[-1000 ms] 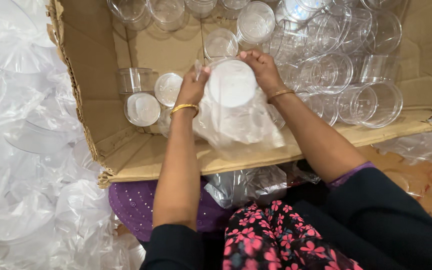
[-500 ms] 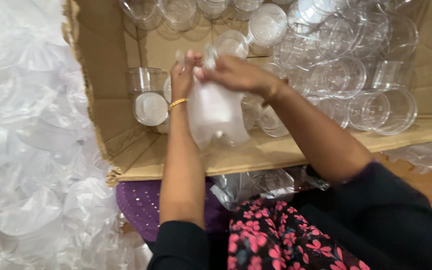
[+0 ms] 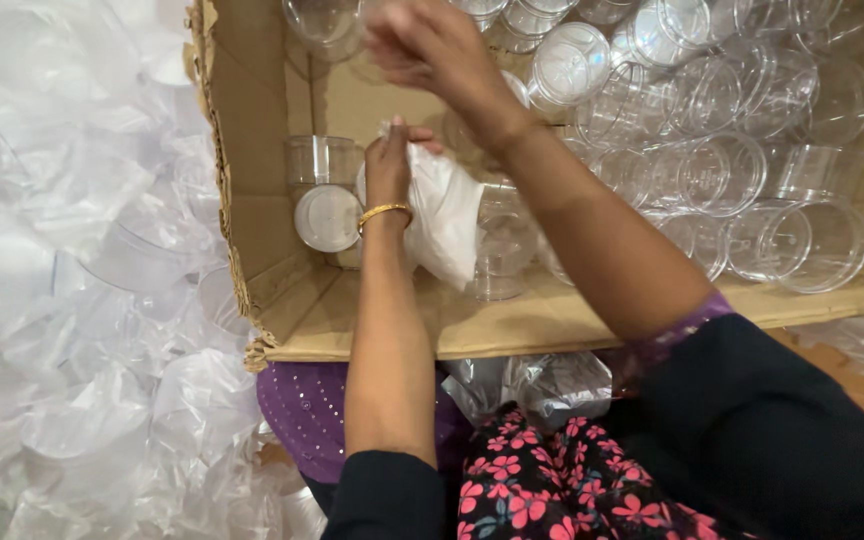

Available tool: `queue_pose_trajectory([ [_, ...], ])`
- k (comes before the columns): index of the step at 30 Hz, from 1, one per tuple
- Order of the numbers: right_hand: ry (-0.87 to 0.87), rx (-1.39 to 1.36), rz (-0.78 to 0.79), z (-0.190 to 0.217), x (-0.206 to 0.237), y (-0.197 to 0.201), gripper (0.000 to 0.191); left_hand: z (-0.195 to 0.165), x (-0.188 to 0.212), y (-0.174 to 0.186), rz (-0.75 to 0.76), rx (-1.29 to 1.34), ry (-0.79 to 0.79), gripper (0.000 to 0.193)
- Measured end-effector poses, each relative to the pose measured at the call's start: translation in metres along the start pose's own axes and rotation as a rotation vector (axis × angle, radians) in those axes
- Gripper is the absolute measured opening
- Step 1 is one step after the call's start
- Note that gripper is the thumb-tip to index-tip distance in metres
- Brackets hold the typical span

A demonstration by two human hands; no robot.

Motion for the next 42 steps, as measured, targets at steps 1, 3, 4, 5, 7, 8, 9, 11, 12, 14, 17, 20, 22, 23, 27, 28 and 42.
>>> queue_pose_trajectory([
  [1, -0.054, 0.192, -0.040, -0.011, 0.019, 0.017, 0.039, -0.007, 0.000, -0.004, 0.015, 0.010, -0.013, 0.055],
  [3, -0.151, 0.321, -0.011, -0.039, 0.050, 0.039, 0.036, -0.019, 0.002, -0.013, 0.039, 0.079, 0.008, 0.057],
  [4, -0.192, 0.255, 0.058, -0.053, 0.061, 0.044, 0.043, -0.023, 0.005, -0.017, 0.047, 0.133, 0.041, 0.056],
  [5, -0.192, 0.258, 0.040, -0.064, 0.069, 0.051, 0.034, -0.027, 0.007, -0.020, 0.054, 0.184, 0.075, 0.056],
  [7, -0.190, 0.260, 0.010, -0.084, 0.077, 0.061, 0.018, -0.034, 0.013, -0.021, 0.062, 0.143, 0.082, 0.049],
  [8, -0.193, 0.243, -0.024, -0.091, 0.079, 0.067, 0.016, -0.035, 0.016, -0.020, 0.065, 0.123, 0.085, 0.046],
  [9, -0.198, 0.225, -0.059, -0.096, 0.079, 0.073, 0.015, -0.037, 0.019, -0.020, 0.152, 0.061, 0.049, 0.040],
  [11, -0.178, 0.250, -0.104, -0.102, 0.080, 0.084, 0.013, -0.036, 0.022, -0.021, 0.331, -0.057, -0.031, 0.035],
  [12, -0.158, 0.288, -0.114, -0.103, 0.080, 0.088, 0.013, -0.033, 0.022, -0.019, 0.288, -0.109, -0.051, 0.032],
  [14, -0.144, 0.383, -0.154, -0.105, 0.083, 0.091, 0.013, -0.027, 0.020, -0.017, 0.208, -0.214, -0.089, 0.028],
  [17, -0.143, 0.460, -0.221, -0.104, 0.087, 0.089, 0.013, -0.014, 0.018, -0.021, 0.172, -0.127, -0.005, 0.033],
  [20, -0.124, 0.341, -0.262, -0.100, 0.090, 0.084, 0.013, -0.012, 0.018, -0.026, 0.182, 0.035, -0.054, 0.023],
  [22, -0.127, 0.242, -0.283, -0.097, 0.091, 0.084, 0.013, -0.013, 0.019, -0.027, 0.190, -0.001, -0.023, 0.021],
  [23, -0.120, 0.259, -0.271, -0.095, 0.091, 0.084, 0.013, -0.013, 0.020, -0.027, 0.193, -0.020, -0.010, 0.021],
  [27, -0.118, 0.396, -0.271, -0.092, 0.091, 0.085, 0.013, -0.018, 0.021, -0.027, 0.207, -0.125, -0.111, 0.025],
  [28, -0.123, 0.446, -0.284, -0.092, 0.091, 0.084, 0.014, -0.016, 0.021, -0.026, 0.167, -0.154, -0.068, 0.029],
  [42, 0.053, -0.749, -0.096, -0.031, 0.111, 0.160, 0.020, -0.026, -0.006, -0.064, 0.413, 0.383, 0.092, 0.027],
])
Point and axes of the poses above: each hand's wrist, its own x-axis away from the middle knuckle, its own y-axis out of the back of the hand, z = x × y, the point moved 3 cm from there along -x, towards the middle knuckle, and after that the axes turned 8 degrees about -y, right-handed, at the moved point
